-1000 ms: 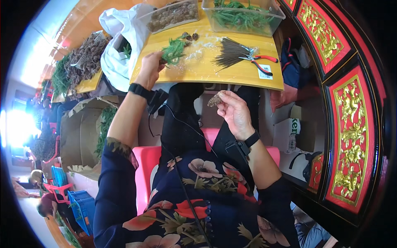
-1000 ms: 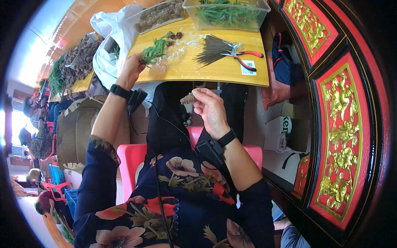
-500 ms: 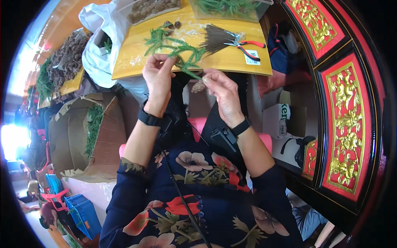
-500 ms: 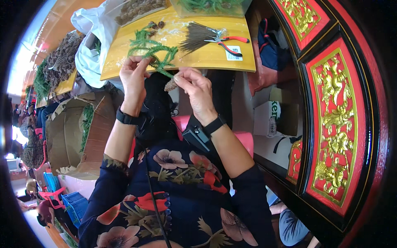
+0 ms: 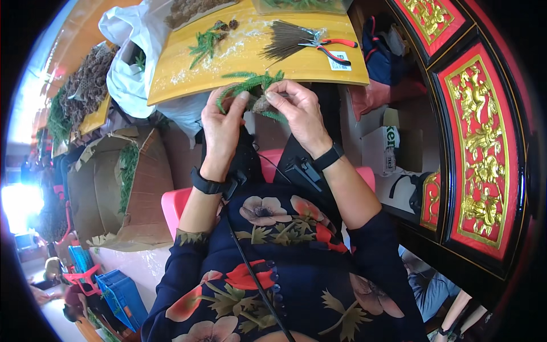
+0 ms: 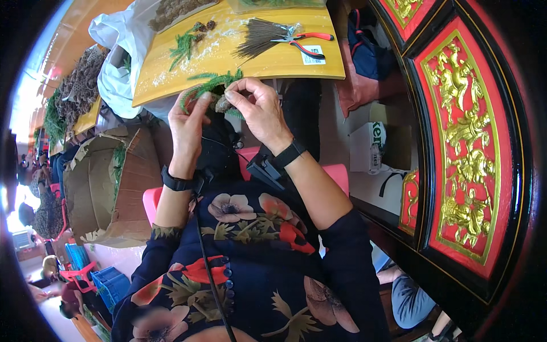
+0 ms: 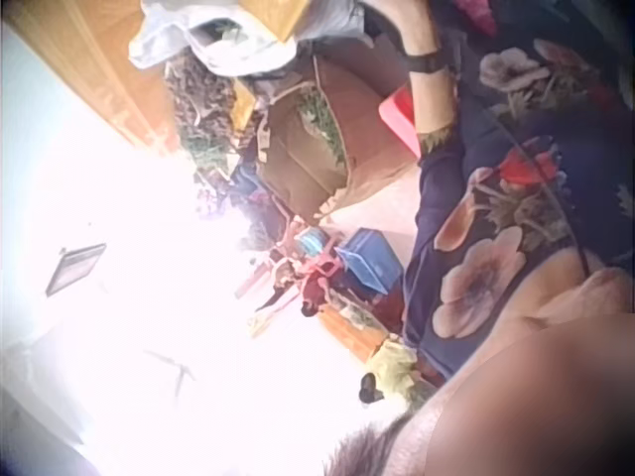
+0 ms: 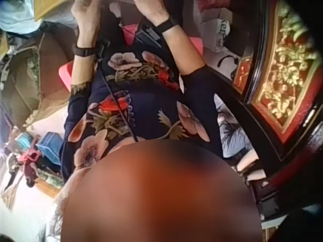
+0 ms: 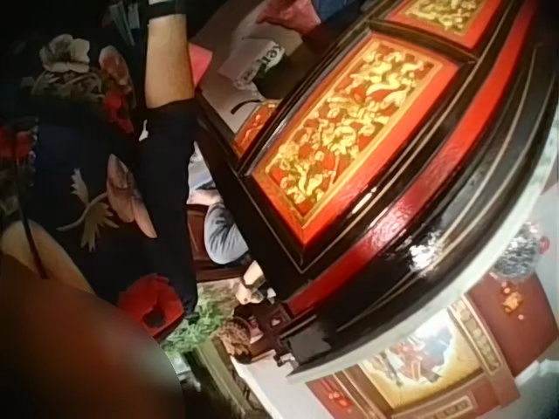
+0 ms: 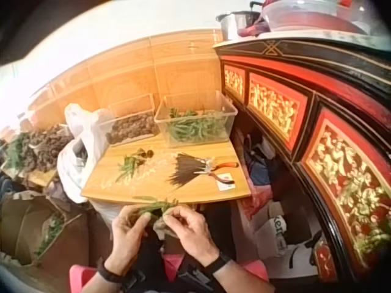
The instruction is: Picking apart and trimming small green herb sprigs at a workstation.
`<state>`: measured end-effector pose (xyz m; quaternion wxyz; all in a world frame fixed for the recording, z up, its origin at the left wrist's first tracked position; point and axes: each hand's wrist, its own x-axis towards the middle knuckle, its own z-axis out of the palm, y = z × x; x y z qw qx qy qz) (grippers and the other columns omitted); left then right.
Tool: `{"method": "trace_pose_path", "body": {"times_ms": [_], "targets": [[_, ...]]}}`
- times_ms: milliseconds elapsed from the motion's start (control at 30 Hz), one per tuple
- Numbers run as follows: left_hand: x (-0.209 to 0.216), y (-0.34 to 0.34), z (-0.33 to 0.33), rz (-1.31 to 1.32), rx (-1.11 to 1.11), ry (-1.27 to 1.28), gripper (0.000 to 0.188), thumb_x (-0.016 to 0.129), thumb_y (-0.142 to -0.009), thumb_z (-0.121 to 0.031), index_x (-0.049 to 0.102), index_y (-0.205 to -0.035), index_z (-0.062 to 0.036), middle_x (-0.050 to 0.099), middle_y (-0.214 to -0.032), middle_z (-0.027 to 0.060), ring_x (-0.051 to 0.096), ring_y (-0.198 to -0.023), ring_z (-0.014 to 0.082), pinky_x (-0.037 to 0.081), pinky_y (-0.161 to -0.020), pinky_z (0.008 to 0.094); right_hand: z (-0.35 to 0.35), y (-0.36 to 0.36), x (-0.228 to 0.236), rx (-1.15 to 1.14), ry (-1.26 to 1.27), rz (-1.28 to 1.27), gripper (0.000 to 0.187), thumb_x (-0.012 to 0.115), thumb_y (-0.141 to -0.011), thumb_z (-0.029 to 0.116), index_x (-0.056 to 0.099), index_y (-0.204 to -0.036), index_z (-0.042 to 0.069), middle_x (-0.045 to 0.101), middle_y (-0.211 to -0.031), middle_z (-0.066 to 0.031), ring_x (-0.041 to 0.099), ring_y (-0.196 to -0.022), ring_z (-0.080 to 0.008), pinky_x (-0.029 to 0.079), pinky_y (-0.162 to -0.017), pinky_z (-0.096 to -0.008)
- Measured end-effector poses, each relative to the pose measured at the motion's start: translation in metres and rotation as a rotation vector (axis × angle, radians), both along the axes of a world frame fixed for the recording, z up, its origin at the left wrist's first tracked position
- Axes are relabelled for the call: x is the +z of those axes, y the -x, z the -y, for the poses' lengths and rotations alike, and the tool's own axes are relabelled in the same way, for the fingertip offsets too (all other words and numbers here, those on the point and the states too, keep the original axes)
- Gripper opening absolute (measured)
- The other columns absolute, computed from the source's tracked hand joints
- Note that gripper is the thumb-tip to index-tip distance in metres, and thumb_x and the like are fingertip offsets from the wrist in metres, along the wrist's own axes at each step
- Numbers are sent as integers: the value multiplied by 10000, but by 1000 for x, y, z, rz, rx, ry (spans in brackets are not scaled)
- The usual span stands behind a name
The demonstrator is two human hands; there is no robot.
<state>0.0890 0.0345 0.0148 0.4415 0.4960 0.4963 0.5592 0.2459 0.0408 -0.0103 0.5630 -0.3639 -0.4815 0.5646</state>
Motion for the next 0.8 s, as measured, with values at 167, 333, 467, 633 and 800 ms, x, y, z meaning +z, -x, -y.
{"method": "trace_pose_path", "body": {"times_ms": [167, 333, 467, 633, 800], "targets": [[-5, 26, -6, 167, -52, 138, 229, 593, -892, -73, 599, -1114, -19, 631, -926, 33, 549, -683, 80, 429, -554, 204, 6, -3, 11, 261, -16, -247, 96, 596, -885, 119, 616, -894, 25, 616, -1018, -81, 557, -963, -138, 403, -905, -277], [-6, 32, -7, 626, -210, 348, 196, 579, -914, -119, 584, -1086, -24, 619, -886, 45, 547, -697, 127, 437, -590, 226, 4, -8, 12, 401, -12, -448, 109, 583, -883, 149, 616, -874, 45, 575, -1210, -154, 498, -1135, -214, 323, -1019, -356], [-11, 31, -5, 839, -441, 434, 148, 575, -921, -134, 564, -1034, -38, 574, -820, 37, 526, -698, 130, 429, -578, 221, 1, -8, 13, 331, -15, -418, 124, 602, -874, 166, 617, -872, 43, 551, -1264, -162, 486, -1151, -207, 320, -1019, -348], [-3, 26, -3, 875, -707, 465, 110, 579, -919, -133, 544, -979, -47, 494, -747, 21, 489, -680, 114, 415, -558, 202, 2, -8, 12, 279, -69, -322, 108, 609, -866, 146, 623, -875, 39, 568, -1225, -148, 479, -1153, -204, 322, -1000, -335], [-6, 26, -1, 908, -677, 453, 125, 576, -919, -126, 548, -997, -32, 565, -813, 46, 536, -709, 116, 434, -569, 192, 5, -9, 13, 336, 2, -166, 82, 612, -859, 109, 627, -867, 29, 593, -1134, -98, 506, -1074, -153, 352, -941, -284]]}}
